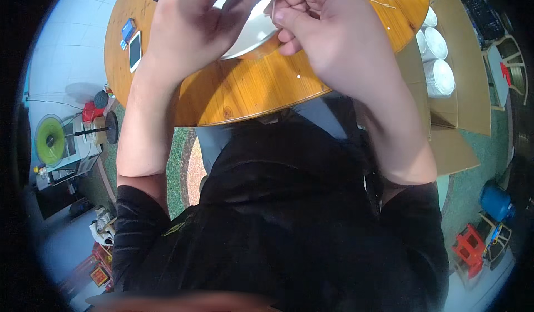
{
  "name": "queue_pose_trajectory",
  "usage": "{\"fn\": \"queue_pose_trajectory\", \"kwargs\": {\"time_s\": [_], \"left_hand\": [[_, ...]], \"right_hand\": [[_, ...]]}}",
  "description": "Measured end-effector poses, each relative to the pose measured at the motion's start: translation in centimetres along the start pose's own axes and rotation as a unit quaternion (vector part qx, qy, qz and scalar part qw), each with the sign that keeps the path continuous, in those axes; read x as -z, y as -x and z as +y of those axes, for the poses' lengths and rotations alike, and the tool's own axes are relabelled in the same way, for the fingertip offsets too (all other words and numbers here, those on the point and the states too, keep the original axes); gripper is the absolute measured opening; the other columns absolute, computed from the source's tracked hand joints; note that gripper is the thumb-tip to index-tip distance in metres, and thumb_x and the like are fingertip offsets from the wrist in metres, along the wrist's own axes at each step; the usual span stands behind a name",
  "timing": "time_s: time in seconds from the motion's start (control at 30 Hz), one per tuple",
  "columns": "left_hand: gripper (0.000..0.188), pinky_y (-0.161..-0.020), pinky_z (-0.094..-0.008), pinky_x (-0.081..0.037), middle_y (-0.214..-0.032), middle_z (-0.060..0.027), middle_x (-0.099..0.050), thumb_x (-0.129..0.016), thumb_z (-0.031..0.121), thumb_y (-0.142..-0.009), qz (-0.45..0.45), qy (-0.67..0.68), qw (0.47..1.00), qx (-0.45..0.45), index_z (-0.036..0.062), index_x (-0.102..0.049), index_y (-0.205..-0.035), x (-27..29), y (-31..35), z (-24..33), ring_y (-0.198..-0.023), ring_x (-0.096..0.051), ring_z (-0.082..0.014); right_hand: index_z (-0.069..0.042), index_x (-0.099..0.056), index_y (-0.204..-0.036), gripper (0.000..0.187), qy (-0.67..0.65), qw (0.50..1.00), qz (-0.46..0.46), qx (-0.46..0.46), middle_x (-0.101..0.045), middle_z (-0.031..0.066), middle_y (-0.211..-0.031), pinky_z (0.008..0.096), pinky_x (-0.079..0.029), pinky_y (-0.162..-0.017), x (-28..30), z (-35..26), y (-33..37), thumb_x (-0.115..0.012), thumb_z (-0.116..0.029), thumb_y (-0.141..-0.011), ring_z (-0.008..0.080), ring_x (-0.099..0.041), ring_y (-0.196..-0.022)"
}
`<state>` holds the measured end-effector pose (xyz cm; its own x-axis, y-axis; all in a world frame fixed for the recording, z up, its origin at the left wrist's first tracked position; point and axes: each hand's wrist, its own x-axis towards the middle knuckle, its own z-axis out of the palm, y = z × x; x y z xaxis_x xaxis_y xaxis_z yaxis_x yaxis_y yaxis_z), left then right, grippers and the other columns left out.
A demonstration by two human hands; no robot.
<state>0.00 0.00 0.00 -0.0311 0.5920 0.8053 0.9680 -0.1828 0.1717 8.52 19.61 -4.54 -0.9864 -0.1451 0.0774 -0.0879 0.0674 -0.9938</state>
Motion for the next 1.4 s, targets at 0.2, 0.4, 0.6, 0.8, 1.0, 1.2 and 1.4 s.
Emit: {"fn": "queue_pose_trajectory", "kwargs": {"time_s": [0.2,0.4,0.6,0.8,1.0,1.2,1.4], "left_hand": [[0.02,-0.072,-0.0389,-0.056,-0.089,-0.0119,-0.068,-0.08,0.003,-0.084,-0.04,-0.019,0.992,0.116,0.0064,-0.067,-0.099,0.3,-1.0,1.4,-0.086,-0.07,-0.0321],[0.016,-0.076,-0.0349,-0.058,-0.092,-0.0108,-0.069,-0.078,0.002,-0.091,-0.08,-0.014,0.951,0.298,0.0064,-0.069,-0.104,-0.2,-0.4,1.4,-0.088,-0.073,-0.0261],[0.021,-0.084,-0.0285,-0.057,-0.099,-0.0046,-0.069,-0.073,-0.004,-0.097,-0.066,0.119,0.901,0.411,0.0009,-0.067,-0.116,0.7,1.0,3.7,-0.091,-0.069,-0.0143],[0.029,-0.085,-0.0268,-0.059,-0.101,-0.0073,-0.074,-0.078,-0.007,-0.093,-0.075,0.147,0.838,0.52,-0.001,-0.067,-0.119,-0.3,0.7,3.6,-0.093,-0.072,-0.0127],[0.036,-0.083,-0.025,-0.06,-0.1,-0.007,-0.075,-0.077,-0.013,-0.09,-0.045,0.147,0.858,0.49,-0.0023,-0.065,-0.123,-0.5,0.3,4.4,-0.093,-0.073,-0.0123],[0.031,-0.082,-0.0242,-0.059,-0.101,-0.0064,-0.073,-0.076,-0.012,-0.091,-0.05,0.176,0.851,0.493,-0.0021,-0.064,-0.118,-0.6,0.6,4.4,-0.092,-0.072,-0.0107],[0.031,-0.081,-0.0236,-0.058,-0.099,-0.0044,-0.072,-0.077,-0.01,-0.091,-0.045,0.147,0.839,0.522,-0.0009,-0.063,-0.118,-0.8,0.1,4.7,-0.089,-0.069,-0.0092]], "right_hand": [[0.001,-0.073,-0.118,0.019,0.015,0.998,-0.054,-0.023,-0.078,0.0091,-0.108,0.0279,-0.063,-0.094,1.2,0.1,-0.4,-0.072,-0.013,-0.105,0.0164,-0.079,-0.095],[0.001,-0.074,-0.122,0.024,-0.009,0.999,-0.028,-0.021,-0.078,0.0089,-0.106,0.025,-0.063,-0.09,1.1,0.3,-0.4,-0.074,-0.014,-0.104,0.0137,-0.078,-0.093],[0.001,-0.071,-0.133,0.03,-0.146,0.988,-0.039,-0.008,-0.078,0.0132,-0.115,0.0261,-0.064,-0.085,1.4,2.1,0.5,-0.069,-0.015,-0.108,0.014,-0.076,-0.092],[0.003,-0.073,-0.126,0.024,-0.302,0.952,-0.05,0.005,-0.077,0.0115,-0.109,0.0274,-0.065,-0.086,0.7,3.5,1.1,-0.069,-0.012,-0.108,0.0144,-0.076,-0.093],[0.004,-0.072,-0.127,0.024,-0.348,0.937,-0.018,0.013,-0.077,0.0128,-0.11,0.0318,-0.066,-0.09,0.4,3.9,1.8,-0.067,-0.01,-0.108,0.0185,-0.077,-0.097],[0.004,-0.072,-0.126,0.023,-0.342,0.938,-0.046,0.02,-0.077,0.0148,-0.112,0.0338,-0.067,-0.092,1.0,4.0,2.1,-0.067,-0.01,-0.108,0.0211,-0.078,-0.101],[0.003,-0.074,-0.123,0.022,-0.209,0.977,-0.026,0.045,-0.078,0.013,-0.107,0.0311,-0.067,-0.088,1.6,3.5,1.8,-0.069,-0.013,-0.108,0.0198,-0.079,-0.094]]}}
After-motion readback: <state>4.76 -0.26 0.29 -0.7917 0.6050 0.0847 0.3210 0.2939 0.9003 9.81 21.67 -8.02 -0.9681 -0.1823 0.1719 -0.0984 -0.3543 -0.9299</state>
